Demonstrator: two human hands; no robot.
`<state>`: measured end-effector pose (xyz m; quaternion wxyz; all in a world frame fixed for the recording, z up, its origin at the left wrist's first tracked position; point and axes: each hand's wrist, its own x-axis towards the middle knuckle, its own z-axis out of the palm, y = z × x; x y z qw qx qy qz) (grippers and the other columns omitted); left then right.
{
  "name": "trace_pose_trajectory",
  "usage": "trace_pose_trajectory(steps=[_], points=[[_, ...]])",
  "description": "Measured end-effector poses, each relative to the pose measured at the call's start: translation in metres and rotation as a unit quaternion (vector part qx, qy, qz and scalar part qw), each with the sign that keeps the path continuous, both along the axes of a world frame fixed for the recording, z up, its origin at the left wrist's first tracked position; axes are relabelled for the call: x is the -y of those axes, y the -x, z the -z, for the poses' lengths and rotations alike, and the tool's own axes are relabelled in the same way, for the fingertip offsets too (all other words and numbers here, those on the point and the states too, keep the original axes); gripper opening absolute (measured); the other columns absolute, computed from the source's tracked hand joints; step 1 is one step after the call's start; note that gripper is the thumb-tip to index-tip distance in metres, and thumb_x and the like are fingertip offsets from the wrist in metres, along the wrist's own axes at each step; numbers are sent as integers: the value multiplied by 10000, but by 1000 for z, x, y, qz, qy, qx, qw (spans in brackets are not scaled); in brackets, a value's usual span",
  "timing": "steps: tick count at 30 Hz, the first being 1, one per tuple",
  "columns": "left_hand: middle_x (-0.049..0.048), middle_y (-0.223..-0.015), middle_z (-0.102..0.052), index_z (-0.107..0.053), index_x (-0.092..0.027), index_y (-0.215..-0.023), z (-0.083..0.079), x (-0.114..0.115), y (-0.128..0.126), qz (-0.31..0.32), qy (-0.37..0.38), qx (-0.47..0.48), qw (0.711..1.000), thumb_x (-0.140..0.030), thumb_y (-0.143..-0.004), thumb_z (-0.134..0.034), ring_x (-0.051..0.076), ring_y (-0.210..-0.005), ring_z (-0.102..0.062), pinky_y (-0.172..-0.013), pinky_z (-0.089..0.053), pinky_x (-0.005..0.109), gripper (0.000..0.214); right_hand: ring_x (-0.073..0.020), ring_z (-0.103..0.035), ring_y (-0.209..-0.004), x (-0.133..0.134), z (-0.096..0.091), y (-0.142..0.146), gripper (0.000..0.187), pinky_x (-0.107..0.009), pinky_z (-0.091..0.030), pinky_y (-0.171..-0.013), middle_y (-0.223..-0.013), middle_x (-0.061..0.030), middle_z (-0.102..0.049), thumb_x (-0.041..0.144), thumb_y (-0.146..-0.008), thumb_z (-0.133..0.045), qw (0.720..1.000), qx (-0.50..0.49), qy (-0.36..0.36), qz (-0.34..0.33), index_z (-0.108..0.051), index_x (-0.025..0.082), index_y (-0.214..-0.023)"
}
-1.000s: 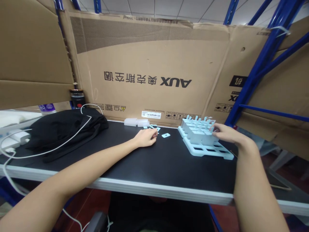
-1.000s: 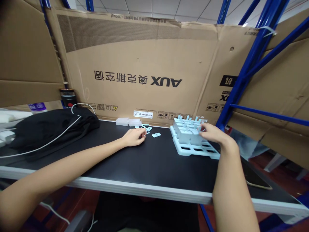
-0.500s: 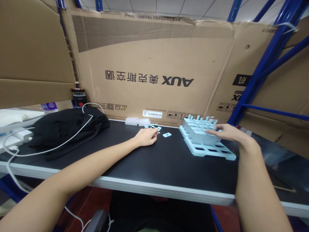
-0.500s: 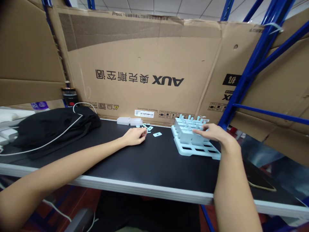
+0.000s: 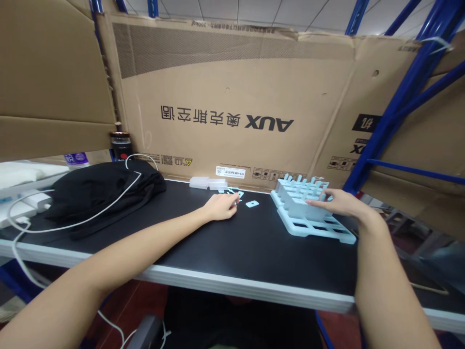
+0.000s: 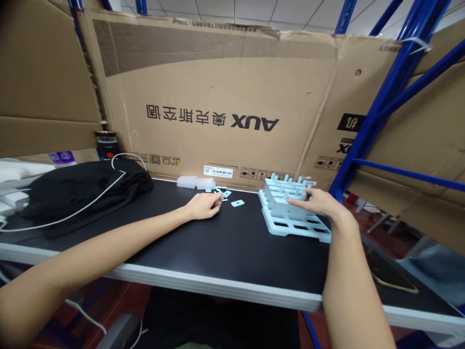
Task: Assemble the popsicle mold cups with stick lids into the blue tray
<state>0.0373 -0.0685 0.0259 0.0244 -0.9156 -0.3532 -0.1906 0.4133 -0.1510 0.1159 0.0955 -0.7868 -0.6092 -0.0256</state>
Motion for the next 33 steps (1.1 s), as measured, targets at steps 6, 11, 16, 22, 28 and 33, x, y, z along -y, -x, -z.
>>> trace_pose_trajectory(steps=[6, 11, 16, 22, 28, 33], points=[[-5, -964, -684, -516, -260, -1009, 1, -2, 0, 0, 1, -3, 1000, -290, -883, -448, 198, -869, -651, -667, -461, 288, 147, -238, -609, -713, -5, 4, 14, 608, -324, -418, -660, -731, -65, -660, 829, -663, -534, 999, 11, -31, -12, -524, 222, -692], [7, -983, -682, -534, -254, -1009, 0, -2, -1, -1, 10, -9, 1000, -293, -883, -456, 199, -900, -649, -704, -476, 290, 153, -276, -629, -913, -15, 12, 8, 668, -400, -439, -880, -886, -81, -682, 835, -677, -501, 985, 62, -125, -104, -697, 219, -847], [2, -968, -678, -539, -260, -989, 0, -2, 0, 1, 9, -7, 1000, -297, -879, -455, 204, -889, -646, -695, -475, 295, 144, -312, -610, -1007, -21, 16, -1, 660, -452, -413, -959, -950, -88, -689, 825, -735, -453, 987, 74, -98, -102, -767, 263, -882], [13, -988, -666, -546, -256, -976, 4, -4, -1, 1, 11, -5, 1000, -296, -879, -458, 199, -901, -636, -724, -478, 299, 137, -320, -613, -974, -18, 16, -2, 621, -422, -452, -839, -967, -88, -699, 811, -721, -497, 991, 47, -88, -88, -769, 268, -851], [45, -1022, -618, -551, -236, -948, 6, -18, 3, -25, -58, 31, 997, -300, -904, -435, 213, -965, -590, -806, -496, 336, 140, -269, -553, -882, -11, 3, 50, 470, -395, -409, -786, -879, -107, -654, 580, -922, -386, 912, 21, -407, -37, -663, 201, -911], [123, -1201, -549, -560, -195, -1139, -2, -46, 34, -165, -137, 72, 974, -306, -897, -460, 283, -1164, -479, -989, -442, 422, 285, -227, -544, -862, -23, 34, 130, 247, -343, -395, -806, -887, -93, -663, 317, -940, -412, 914, 66, -325, -234, -619, 187, -906]])
